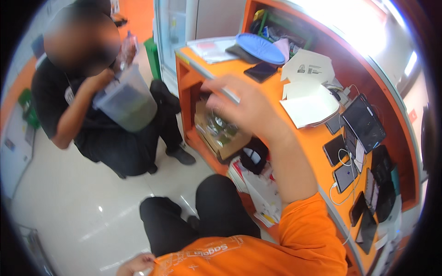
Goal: The person repeatedly picks up flat-folded cardboard food boxes, unfolds them into a rectangular shape, and places them on the counter. The process is repeated multiple times with identical boxes.
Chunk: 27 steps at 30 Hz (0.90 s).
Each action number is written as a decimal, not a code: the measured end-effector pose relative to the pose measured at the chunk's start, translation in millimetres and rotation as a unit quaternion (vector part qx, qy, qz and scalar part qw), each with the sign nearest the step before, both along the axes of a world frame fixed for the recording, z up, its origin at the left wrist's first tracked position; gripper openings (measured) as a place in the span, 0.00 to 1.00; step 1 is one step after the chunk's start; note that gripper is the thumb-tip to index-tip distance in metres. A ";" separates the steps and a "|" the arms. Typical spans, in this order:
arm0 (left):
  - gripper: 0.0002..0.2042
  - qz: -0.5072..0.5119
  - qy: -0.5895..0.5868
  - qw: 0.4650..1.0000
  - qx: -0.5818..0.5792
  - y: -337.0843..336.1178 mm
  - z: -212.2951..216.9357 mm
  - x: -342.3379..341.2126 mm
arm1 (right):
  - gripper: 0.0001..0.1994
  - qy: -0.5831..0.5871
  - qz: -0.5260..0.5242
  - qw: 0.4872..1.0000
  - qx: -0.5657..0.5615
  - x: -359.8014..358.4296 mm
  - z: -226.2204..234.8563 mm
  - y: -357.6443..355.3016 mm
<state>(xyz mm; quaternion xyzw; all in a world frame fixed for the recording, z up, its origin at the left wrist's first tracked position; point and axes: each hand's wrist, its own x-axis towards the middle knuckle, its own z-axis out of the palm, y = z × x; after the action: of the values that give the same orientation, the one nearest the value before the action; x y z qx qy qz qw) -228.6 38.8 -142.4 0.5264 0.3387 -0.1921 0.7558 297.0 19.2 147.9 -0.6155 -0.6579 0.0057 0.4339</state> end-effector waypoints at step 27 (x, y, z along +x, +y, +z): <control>0.10 -0.154 0.059 0.761 0.627 7.0 -76.9 204.6 | 0.04 -0.356 -0.471 0.807 0.031 229.2 45.1 -125.9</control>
<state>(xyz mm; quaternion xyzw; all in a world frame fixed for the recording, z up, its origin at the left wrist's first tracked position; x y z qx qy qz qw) -24.0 45.8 -219.3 0.9157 0.3416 -0.0810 0.1954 526.2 -106.8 193.0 -0.7950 -0.3955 -0.4390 0.1374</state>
